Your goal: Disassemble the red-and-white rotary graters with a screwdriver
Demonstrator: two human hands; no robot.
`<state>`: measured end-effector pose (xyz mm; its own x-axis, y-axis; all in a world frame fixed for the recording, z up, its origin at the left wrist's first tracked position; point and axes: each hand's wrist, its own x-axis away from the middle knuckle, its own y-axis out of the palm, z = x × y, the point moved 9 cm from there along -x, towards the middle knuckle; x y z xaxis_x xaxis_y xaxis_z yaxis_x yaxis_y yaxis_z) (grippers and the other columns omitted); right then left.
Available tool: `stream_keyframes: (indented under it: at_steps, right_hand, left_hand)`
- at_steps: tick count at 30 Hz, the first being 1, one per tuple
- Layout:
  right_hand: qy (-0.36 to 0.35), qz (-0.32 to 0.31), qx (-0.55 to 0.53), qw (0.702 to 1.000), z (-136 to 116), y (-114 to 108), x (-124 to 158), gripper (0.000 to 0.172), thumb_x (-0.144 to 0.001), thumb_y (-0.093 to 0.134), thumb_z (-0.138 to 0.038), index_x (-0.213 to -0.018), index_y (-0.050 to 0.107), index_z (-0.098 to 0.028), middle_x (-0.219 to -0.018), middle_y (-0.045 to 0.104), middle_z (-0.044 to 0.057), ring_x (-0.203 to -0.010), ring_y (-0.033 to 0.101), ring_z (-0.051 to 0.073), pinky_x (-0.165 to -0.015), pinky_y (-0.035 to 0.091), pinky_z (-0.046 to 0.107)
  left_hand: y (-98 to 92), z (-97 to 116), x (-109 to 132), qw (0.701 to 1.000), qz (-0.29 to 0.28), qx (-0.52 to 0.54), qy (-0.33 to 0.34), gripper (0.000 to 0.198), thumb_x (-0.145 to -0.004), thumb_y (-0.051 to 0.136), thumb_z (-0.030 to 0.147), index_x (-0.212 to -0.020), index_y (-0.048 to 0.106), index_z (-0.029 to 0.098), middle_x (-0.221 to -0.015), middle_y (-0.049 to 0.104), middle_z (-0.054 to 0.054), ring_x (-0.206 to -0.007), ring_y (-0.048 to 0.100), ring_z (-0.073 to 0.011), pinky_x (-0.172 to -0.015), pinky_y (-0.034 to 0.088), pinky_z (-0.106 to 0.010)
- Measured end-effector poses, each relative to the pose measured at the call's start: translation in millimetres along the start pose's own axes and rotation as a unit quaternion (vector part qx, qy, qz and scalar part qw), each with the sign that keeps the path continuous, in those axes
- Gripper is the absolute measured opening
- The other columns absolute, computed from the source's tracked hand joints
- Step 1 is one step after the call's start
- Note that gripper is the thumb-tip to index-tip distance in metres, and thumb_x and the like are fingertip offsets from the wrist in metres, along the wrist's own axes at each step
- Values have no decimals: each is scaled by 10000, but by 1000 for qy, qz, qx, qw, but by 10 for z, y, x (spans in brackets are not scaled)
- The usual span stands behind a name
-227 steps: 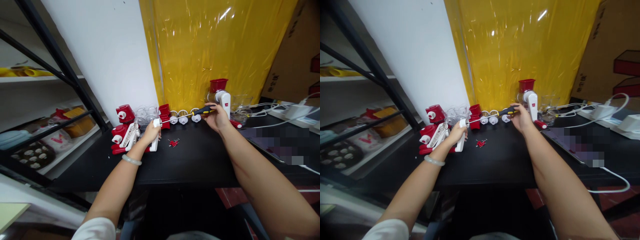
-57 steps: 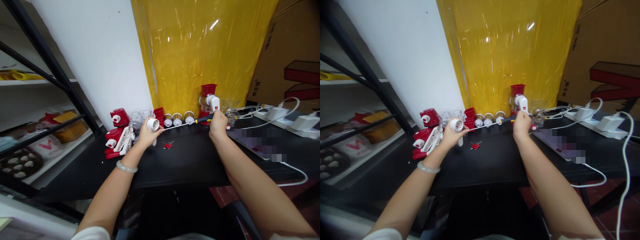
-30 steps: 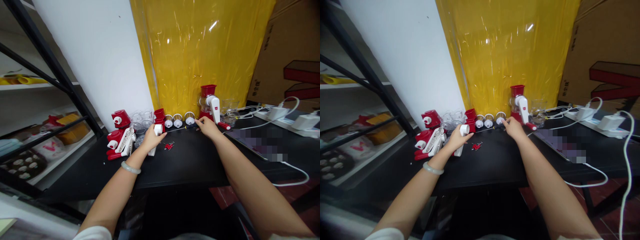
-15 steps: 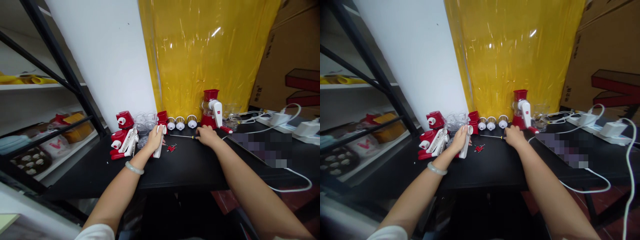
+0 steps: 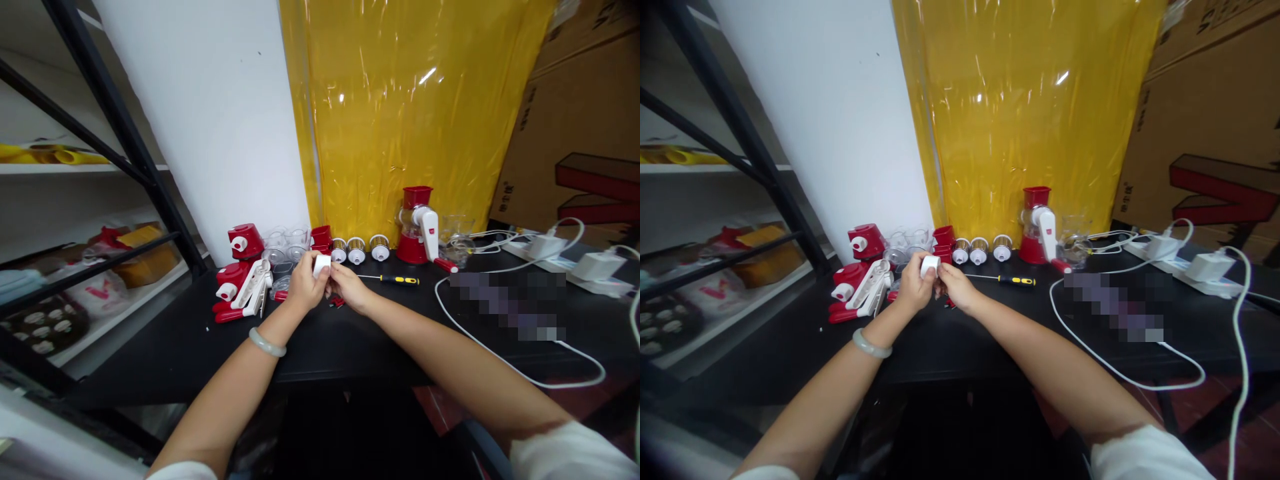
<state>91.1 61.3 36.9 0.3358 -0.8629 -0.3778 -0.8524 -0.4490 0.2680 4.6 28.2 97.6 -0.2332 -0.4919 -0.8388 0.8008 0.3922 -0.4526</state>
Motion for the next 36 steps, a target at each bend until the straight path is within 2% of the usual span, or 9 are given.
stream_keyframes:
  at_steps: [3, 8, 16, 19, 25, 31, 33, 36]
  right_hand:
    - [-28, 44, 21, 998, -3, -59, 44, 527, -736, 670, -731, -751, 486, -237, -542, 445, -77, -482, 406, 97, -507, 375, 261]
    - [-45, 60, 5, 997, -92, -30, 122, 532, -750, 653, -728, -713, 435, -244, -529, 365, -90, -479, 333, 88, -499, 337, 252]
    - [-63, 61, 0, 996, -213, 3, 175, 550, -738, 660, -740, -708, 430, -241, -548, 346, -85, -494, 313, 87, -493, 320, 251]
    - [-70, 68, 3, 995, -239, 2, 193, 553, -736, 660, -745, -716, 440, -238, -553, 339, -87, -497, 314, 84, -496, 331, 248]
    - [-74, 74, 7, 994, -278, 4, 236, 553, -736, 650, -753, -721, 448, -239, -555, 322, -88, -499, 308, 86, -502, 342, 249]
    - [-86, 92, 1, 992, -279, 50, 273, 519, -749, 658, -721, -735, 465, -239, -565, 305, -89, -492, 308, 83, -484, 332, 245]
    - [-88, 107, -13, 990, -309, 8, 276, 503, -753, 671, -697, -741, 463, -239, -574, 309, -90, -490, 310, 78, -487, 347, 239]
    - [-120, 177, -57, 975, -489, -272, 302, 441, -780, 688, -599, -739, 432, -243, -580, 311, -96, -484, 305, 72, -504, 390, 227]
  left_hand:
    - [34, 19, 2, 1000, 2, -9, 12, 442, -971, 400, 590, -1088, 542, 188, -984, 663, -99, -900, 649, -238, -809, 505, -372]
    - [29, 67, -7, 999, 37, 14, 20, 480, -971, 383, 628, -1076, 543, 188, -970, 660, -96, -894, 643, -233, -793, 506, -368]
    - [-23, 102, -31, 997, 67, 33, 9, 568, -957, 331, 709, -1079, 540, 196, -958, 662, -87, -847, 634, -213, -755, 498, -347]
    - [-24, 135, -37, 997, 70, 32, 24, 606, -946, 318, 733, -1080, 542, 187, -944, 664, -85, -825, 630, -210, -732, 493, -345]
    - [-53, 182, -31, 995, 79, 49, 45, 566, -963, 348, 691, -1071, 552, 175, -922, 668, -85, -790, 626, -200, -701, 490, -336]
    - [-61, 241, -53, 993, 82, 71, 34, 582, -962, 329, 709, -1064, 548, 179, -924, 664, -87, -805, 630, -199, -739, 517, -347]
    - [-103, 167, -63, 992, 95, 86, 8, 604, -948, 328, 736, -1057, 545, 182, -889, 645, -74, -764, 623, -188, -718, 529, -339]
    - [-251, -189, -61, 976, 145, 125, -100, 651, -919, 311, 789, -1097, 515, 197, -796, 573, -22, -629, 577, -149, -597, 527, -295]
